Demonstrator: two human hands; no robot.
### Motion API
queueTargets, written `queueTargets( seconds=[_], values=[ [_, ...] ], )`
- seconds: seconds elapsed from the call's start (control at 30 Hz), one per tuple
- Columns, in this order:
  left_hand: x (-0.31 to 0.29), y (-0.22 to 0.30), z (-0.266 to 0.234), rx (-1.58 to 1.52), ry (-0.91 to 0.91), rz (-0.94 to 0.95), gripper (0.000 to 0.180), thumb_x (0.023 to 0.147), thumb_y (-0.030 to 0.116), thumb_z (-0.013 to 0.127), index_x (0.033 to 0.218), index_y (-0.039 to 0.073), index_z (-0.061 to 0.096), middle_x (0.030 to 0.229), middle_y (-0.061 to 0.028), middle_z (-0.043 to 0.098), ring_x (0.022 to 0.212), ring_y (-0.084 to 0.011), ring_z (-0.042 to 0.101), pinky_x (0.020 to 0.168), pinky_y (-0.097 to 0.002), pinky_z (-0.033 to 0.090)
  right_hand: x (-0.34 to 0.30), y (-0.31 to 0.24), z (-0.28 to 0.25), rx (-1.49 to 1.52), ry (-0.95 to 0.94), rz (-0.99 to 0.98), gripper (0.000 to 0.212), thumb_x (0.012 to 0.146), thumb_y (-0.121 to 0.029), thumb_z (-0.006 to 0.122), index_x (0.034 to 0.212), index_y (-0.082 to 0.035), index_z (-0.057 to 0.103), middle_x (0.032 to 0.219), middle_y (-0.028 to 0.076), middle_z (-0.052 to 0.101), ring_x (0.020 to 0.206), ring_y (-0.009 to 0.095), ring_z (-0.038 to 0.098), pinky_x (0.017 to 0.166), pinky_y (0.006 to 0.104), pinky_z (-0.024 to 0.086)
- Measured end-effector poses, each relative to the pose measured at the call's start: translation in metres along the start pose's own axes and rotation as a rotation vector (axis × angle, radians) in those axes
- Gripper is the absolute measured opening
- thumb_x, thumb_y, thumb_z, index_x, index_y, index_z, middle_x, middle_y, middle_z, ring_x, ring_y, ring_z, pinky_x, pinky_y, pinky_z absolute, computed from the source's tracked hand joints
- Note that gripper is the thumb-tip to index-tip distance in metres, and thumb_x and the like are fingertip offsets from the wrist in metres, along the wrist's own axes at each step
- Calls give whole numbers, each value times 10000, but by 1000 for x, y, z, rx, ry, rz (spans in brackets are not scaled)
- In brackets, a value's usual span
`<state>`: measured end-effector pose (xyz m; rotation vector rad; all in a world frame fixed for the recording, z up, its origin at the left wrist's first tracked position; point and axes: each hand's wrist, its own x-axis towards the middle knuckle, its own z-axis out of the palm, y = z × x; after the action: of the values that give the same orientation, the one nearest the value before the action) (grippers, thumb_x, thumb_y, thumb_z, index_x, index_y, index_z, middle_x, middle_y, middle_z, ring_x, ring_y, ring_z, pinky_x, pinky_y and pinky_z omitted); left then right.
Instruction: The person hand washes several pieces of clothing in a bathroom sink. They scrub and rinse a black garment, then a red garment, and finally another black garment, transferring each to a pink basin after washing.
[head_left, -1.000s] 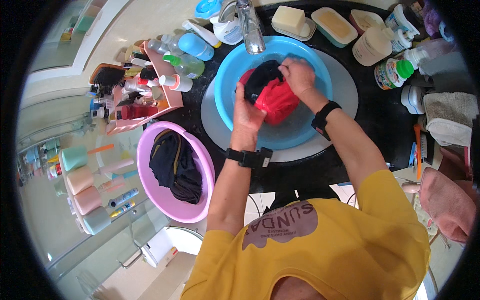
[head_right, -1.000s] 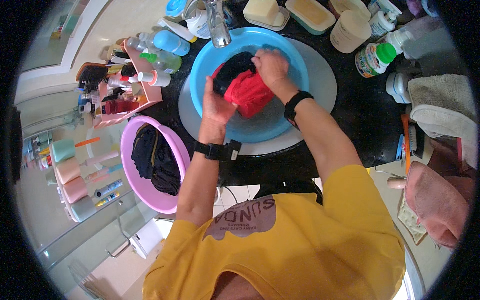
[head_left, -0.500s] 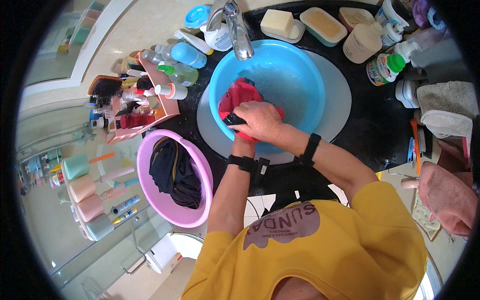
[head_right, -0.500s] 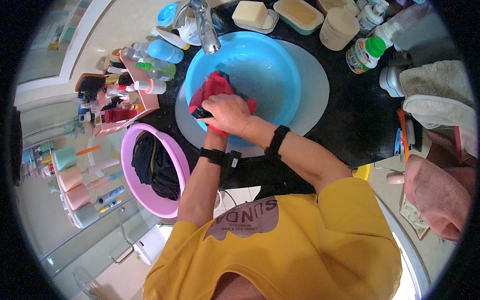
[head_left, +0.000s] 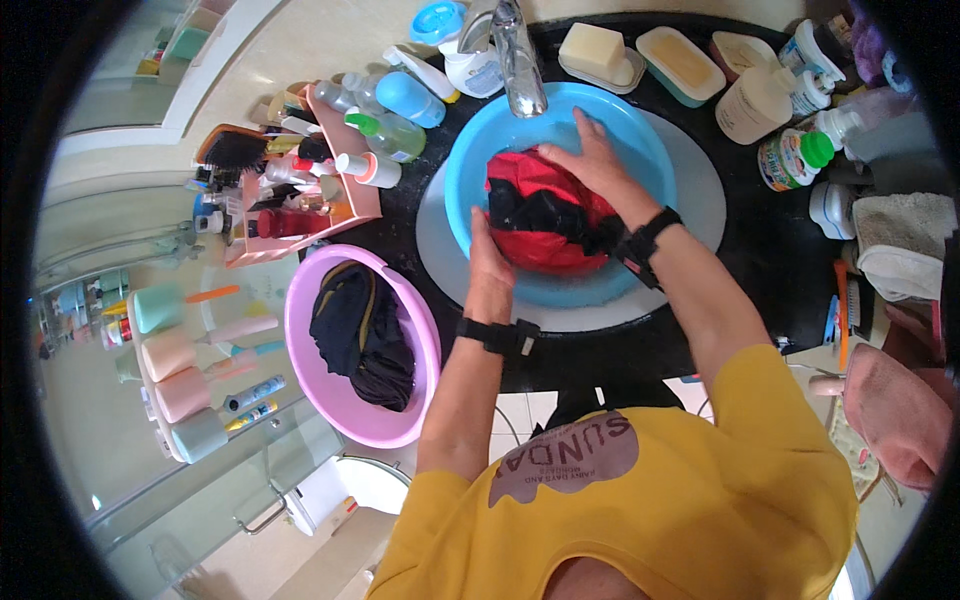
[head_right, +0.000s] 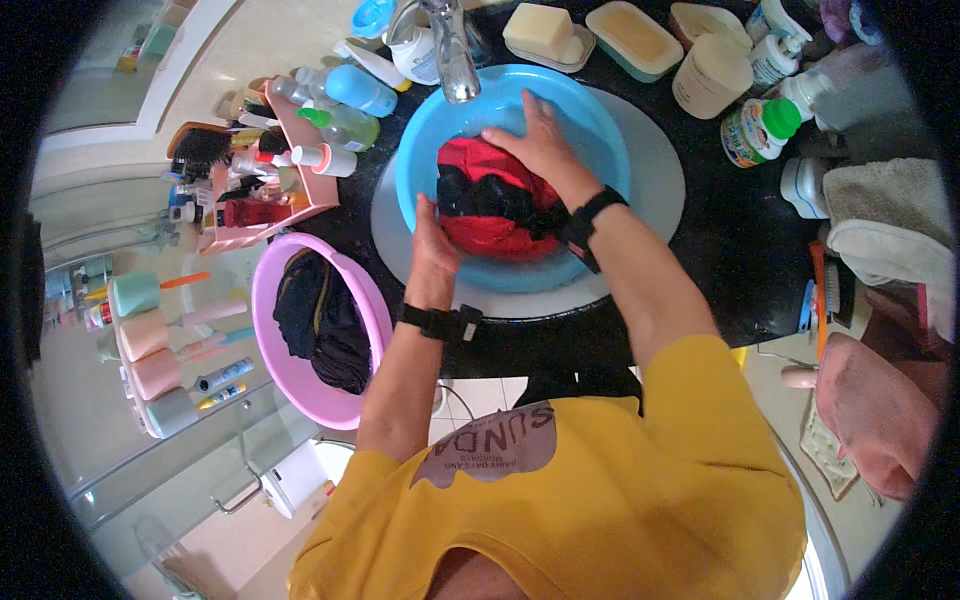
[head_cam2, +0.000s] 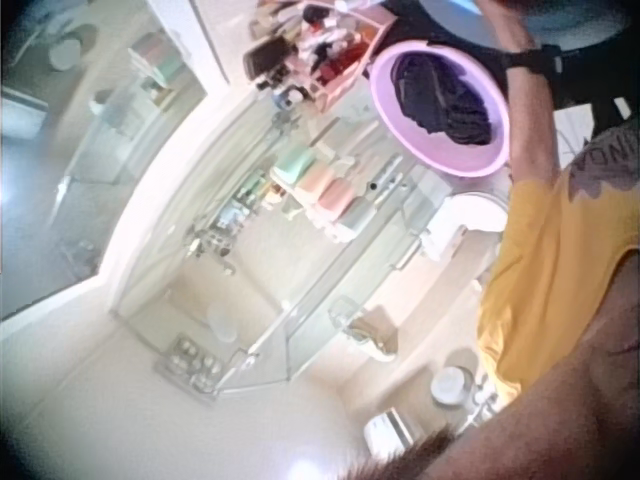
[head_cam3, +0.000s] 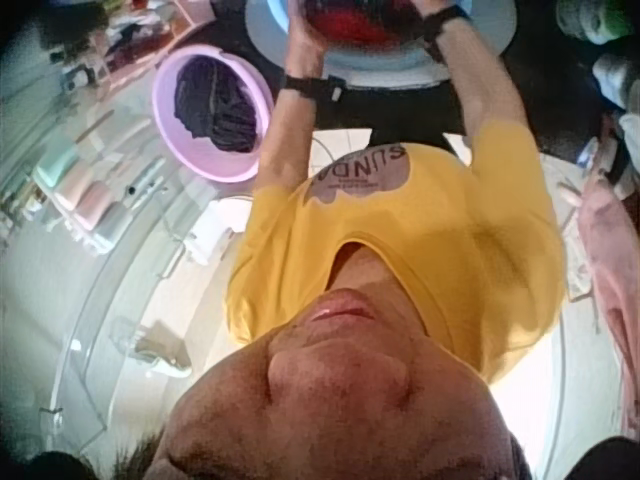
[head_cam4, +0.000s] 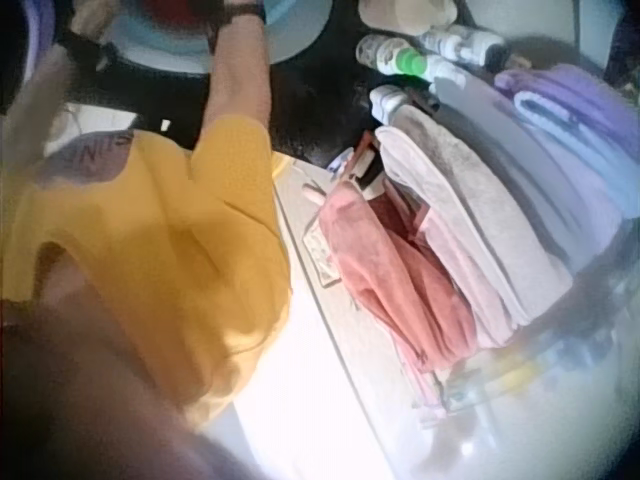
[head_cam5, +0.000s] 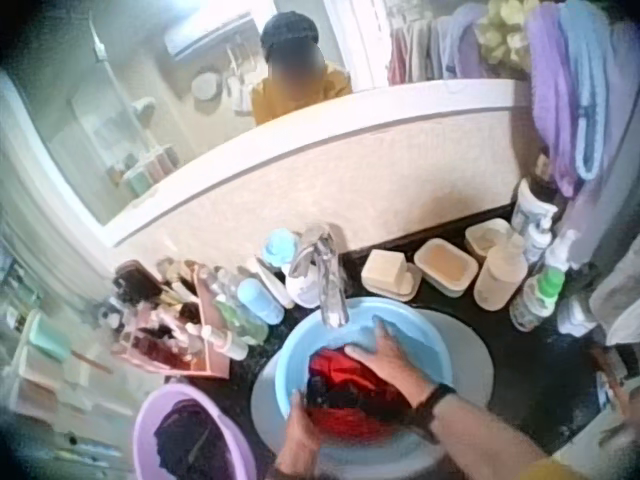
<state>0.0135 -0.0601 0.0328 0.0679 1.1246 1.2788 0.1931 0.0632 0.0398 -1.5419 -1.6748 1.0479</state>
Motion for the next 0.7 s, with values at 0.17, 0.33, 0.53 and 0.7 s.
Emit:
queueTargets(
  seconds=[0.17, 0.33, 0.53, 0.7],
  values=[
    [13, -3, -6, -217, -68, -265, 917, 859, 796, 124, 1482, 156, 330, 1481, -133, 398, 1371, -369, 347, 1114, -593, 243, -24, -16, 50, -144, -338, -93, 540, 834, -426, 639, 1254, -114, 508, 1162, 206, 598, 1085, 400, 573, 915, 509, 459],
    [15, 1, 11, -119, -299, 8, 617, 947, 605, 417, 1292, 106, 529, 1224, -96, 603, 1100, -253, 584, 938, -383, 487, -95, -65, 31, -108, -209, -293, 348, 873, -412, 585, 966, -77, 580, 900, 189, 644, 861, 381, 634, 760, 496, 489],
    [10, -6, 35, -71, 65, -79, 295, 920, 256, 553, 1133, 59, 605, 1073, -84, 667, 986, -209, 634, 876, -371, 515, -65, -23, 23, -542, 9, -168, 411, 881, -518, 543, 751, -134, 617, 692, 114, 651, 639, 323, 656, 549, 472, 515],
    [-5, 4, 33, 335, 71, 166, 509, 932, 377, 558, 1334, 75, 479, 1333, -110, 540, 1241, -266, 500, 1025, -476, 400, -44, 22, -19, -828, -381, -132, 527, 839, -513, 628, 1088, -49, 647, 1099, 152, 634, 1096, 315, 577, 881, 513, 463]
  ],
)
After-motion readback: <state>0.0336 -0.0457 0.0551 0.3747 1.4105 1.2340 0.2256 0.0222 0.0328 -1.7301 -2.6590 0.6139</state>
